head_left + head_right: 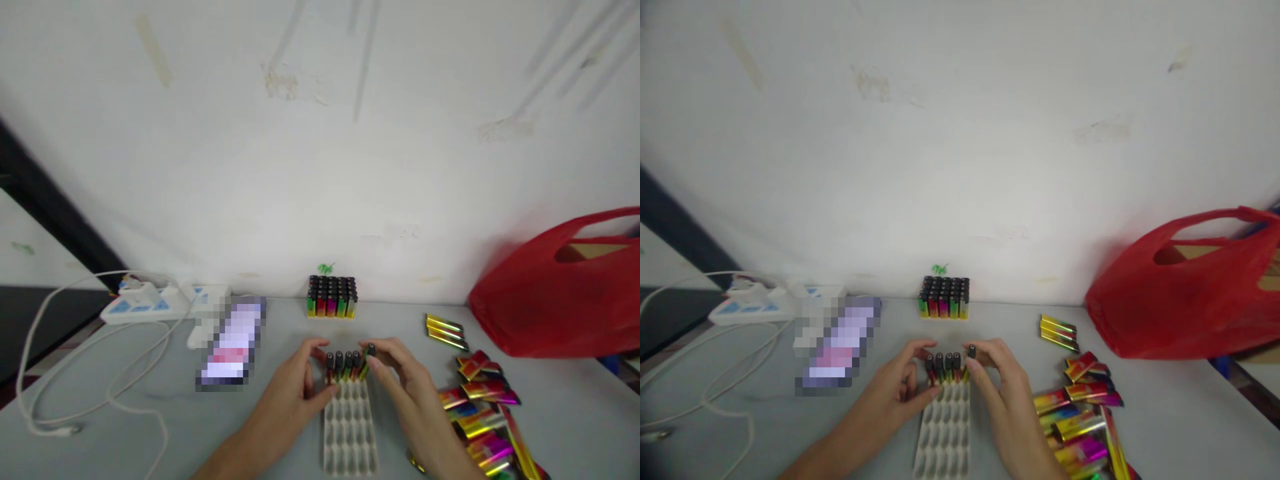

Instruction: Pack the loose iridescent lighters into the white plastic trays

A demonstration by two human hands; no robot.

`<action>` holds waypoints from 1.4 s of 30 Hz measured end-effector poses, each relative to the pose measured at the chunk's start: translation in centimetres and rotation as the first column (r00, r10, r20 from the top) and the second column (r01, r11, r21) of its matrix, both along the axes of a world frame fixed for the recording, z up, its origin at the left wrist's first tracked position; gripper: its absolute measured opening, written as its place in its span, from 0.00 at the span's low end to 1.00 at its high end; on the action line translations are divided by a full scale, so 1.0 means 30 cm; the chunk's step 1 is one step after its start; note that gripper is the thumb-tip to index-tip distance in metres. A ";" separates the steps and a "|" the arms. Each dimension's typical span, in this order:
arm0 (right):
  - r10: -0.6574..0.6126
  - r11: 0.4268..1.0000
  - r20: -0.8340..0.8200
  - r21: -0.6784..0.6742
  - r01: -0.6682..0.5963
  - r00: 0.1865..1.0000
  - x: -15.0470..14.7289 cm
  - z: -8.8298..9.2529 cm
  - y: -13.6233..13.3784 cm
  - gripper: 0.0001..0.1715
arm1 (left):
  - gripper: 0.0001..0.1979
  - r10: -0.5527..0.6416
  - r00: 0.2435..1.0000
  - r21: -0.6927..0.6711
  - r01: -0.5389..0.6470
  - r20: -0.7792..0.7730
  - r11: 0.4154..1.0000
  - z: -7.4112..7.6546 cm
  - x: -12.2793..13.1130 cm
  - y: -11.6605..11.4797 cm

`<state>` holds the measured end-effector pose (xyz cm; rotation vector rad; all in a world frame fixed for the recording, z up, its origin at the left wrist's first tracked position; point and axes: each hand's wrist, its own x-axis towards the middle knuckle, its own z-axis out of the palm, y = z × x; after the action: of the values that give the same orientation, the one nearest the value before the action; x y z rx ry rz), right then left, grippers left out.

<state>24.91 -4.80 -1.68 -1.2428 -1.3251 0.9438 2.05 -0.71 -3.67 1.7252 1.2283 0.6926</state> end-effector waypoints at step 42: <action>-0.347 0.888 0.930 0.367 0.278 -0.122 0.166 -0.072 0.023 0.27 | 0.30 -0.012 0.999 0.003 0.012 -0.030 1.000 0.013 -0.001 0.002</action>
<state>29.89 -4.10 -3.85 -2.2467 -1.8894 -0.7394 2.02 -0.66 -3.27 1.7500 1.2374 0.6639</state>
